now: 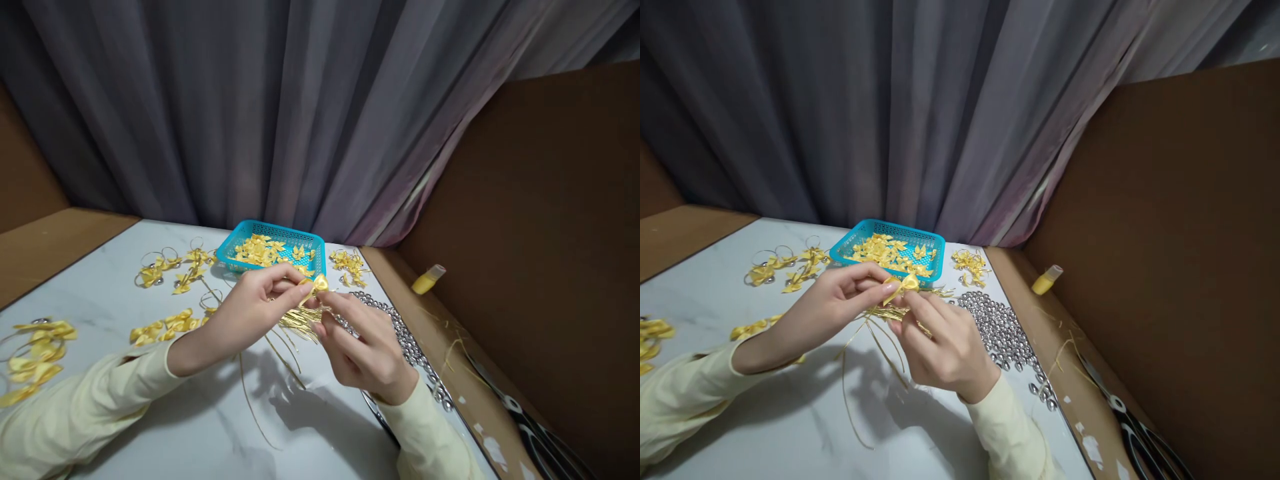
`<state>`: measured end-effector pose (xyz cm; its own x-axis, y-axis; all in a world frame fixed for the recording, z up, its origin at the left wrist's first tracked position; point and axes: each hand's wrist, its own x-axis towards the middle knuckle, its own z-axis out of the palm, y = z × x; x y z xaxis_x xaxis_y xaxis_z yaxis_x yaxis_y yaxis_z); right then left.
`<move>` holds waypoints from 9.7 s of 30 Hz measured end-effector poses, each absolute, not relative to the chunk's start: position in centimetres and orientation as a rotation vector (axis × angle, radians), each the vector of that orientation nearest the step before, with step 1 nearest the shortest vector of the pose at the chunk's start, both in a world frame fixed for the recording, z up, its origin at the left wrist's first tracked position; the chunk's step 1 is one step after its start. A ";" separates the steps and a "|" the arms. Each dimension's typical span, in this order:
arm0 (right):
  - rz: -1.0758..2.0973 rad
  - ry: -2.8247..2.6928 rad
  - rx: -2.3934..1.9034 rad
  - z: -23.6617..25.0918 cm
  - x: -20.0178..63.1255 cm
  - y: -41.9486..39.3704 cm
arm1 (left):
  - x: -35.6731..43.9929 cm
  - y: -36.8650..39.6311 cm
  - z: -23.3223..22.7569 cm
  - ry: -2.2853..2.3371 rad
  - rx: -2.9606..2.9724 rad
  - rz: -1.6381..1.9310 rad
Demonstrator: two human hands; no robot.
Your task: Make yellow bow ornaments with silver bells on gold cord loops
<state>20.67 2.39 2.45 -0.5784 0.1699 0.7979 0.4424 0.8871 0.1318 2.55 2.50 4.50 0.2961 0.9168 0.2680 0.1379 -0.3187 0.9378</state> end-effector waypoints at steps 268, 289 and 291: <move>1.428 -1.205 -0.876 2.1 23.2 7.1 | 3.3 2.1 3.8 0.605 1.246 1.102; 1.398 -1.233 -0.876 2.1 23.0 7.0 | 3.1 1.9 3.6 0.631 1.333 1.110; 1.389 -1.237 -0.878 2.0 22.9 7.0 | 3.1 1.8 3.7 0.627 1.344 1.124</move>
<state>22.94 7.00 2.03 -0.1995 0.9738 0.1089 -0.2206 0.0637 -0.9733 3.07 1.81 3.70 0.3845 0.8920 0.2378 -0.2657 -0.1398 0.9539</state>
